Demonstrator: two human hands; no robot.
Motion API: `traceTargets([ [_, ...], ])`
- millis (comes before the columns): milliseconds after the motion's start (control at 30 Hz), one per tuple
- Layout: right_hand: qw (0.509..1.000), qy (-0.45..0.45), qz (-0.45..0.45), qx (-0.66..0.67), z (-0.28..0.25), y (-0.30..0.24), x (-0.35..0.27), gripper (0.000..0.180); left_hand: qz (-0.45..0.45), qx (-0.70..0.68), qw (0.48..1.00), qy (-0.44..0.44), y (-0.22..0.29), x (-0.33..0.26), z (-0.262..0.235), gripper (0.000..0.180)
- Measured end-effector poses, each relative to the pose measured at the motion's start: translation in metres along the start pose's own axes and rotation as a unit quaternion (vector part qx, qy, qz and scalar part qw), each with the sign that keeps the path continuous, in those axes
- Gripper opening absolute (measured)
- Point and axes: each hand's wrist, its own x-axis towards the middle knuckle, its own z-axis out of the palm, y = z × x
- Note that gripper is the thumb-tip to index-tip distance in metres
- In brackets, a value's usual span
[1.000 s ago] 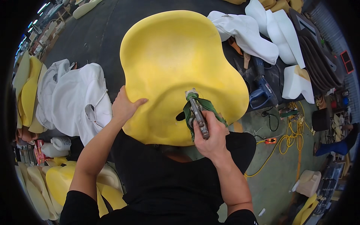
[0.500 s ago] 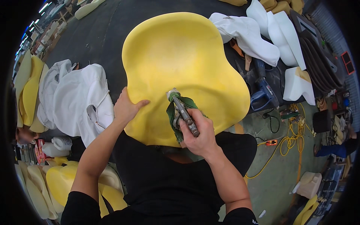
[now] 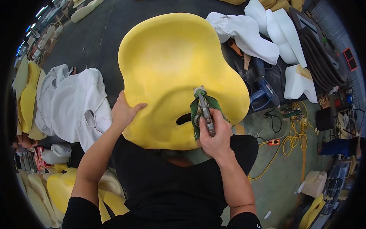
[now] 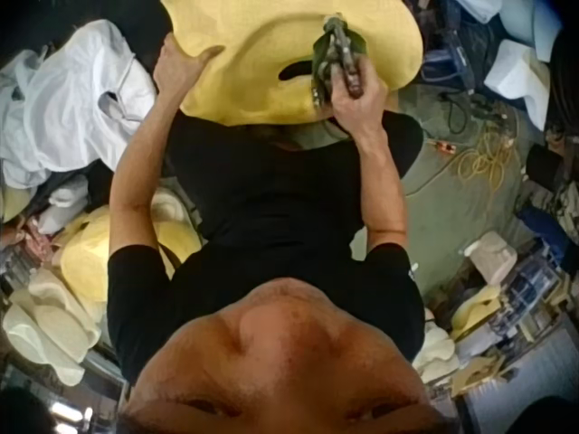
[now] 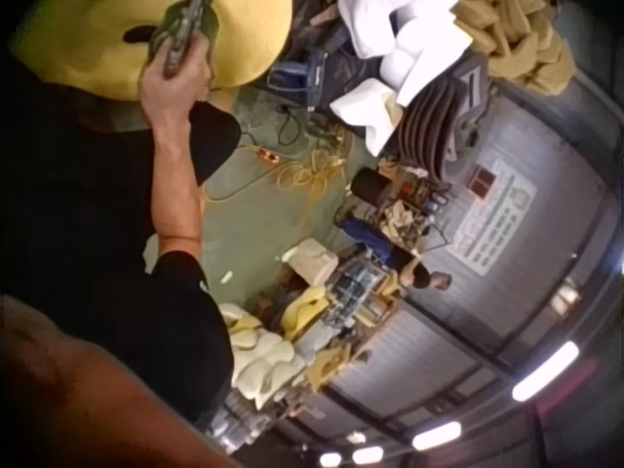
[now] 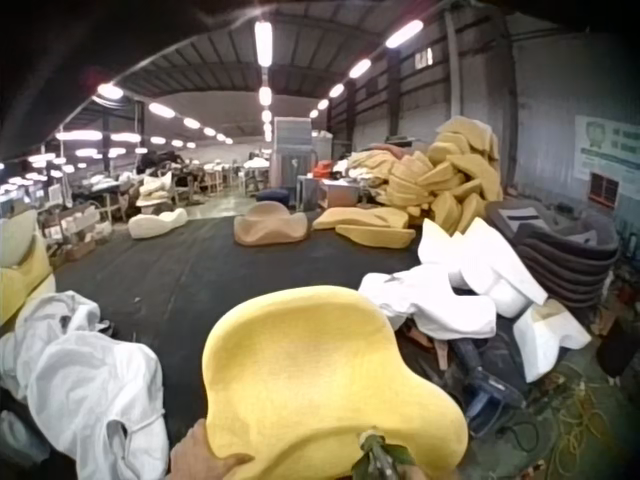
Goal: Applying spray adhesive to a foam cushion and fitting a leather upholstery cover over it.
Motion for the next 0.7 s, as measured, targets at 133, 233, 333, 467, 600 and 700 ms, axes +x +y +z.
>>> traceTargets([
  [133,0.999,0.016,-0.001,0.028,-0.004,-0.001,0.003,0.019,0.0,0.0,1.0,0.006,-0.001,-0.001,-0.001,0.116],
  [233,1.0,0.018,-0.003,0.023,-0.004,-0.003,0.003,0.019,0.002,-0.001,1.0,0.006,-0.002,-0.001,0.0,0.116],
  [333,0.998,0.042,-0.018,0.044,-0.003,0.001,0.004,0.019,0.009,0.0,1.0,0.021,-0.003,-0.001,0.004,0.115],
  [467,0.997,0.053,-0.037,0.031,-0.005,0.002,0.007,0.019,0.001,-0.004,1.0,0.004,-0.001,-0.001,0.0,0.116],
  [600,0.999,0.034,-0.005,0.034,-0.007,-0.008,0.005,0.019,0.002,-0.004,1.0,0.009,-0.003,-0.002,0.0,0.115],
  [700,0.999,0.018,0.014,0.023,-0.005,-0.004,0.001,0.019,0.004,-0.002,1.0,0.018,-0.003,-0.002,0.003,0.114],
])
